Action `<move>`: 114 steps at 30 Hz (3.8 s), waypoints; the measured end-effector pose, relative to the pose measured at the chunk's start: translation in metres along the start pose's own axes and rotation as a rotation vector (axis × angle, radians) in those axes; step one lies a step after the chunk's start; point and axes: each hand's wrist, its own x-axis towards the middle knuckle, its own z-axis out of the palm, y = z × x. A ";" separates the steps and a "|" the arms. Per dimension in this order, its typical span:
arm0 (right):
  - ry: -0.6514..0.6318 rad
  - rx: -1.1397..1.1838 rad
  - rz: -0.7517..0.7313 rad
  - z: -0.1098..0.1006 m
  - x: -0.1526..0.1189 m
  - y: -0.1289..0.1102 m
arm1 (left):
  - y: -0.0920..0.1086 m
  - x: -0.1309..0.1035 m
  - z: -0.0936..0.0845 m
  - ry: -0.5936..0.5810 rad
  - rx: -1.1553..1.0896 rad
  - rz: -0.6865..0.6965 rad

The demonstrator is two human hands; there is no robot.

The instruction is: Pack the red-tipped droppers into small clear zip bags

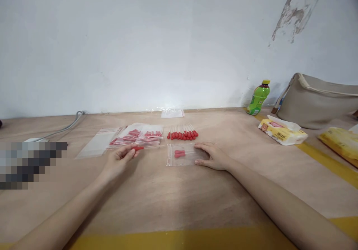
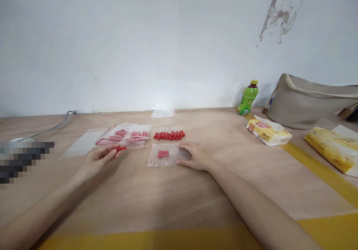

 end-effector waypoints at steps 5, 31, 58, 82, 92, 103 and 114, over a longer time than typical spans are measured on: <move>-0.012 -0.001 0.015 -0.001 0.000 0.000 | -0.008 -0.016 0.000 -0.089 -0.215 -0.209; -0.037 0.023 0.026 -0.003 -0.001 -0.002 | 0.027 0.014 0.076 -0.411 -0.089 -0.040; -0.021 0.021 0.029 -0.001 0.000 0.000 | 0.020 -0.006 0.093 -0.461 -0.022 0.229; 0.027 0.021 -0.036 0.001 0.001 0.000 | 0.049 0.077 0.113 -0.199 0.666 0.324; 0.024 0.027 -0.032 0.001 0.001 0.000 | 0.049 0.070 0.083 -0.064 0.475 0.247; 0.023 0.032 -0.024 0.001 0.000 0.001 | -0.009 -0.034 -0.031 -0.086 0.283 0.082; 0.024 0.035 -0.026 0.000 0.000 0.000 | -0.009 -0.036 -0.013 -0.165 0.450 0.209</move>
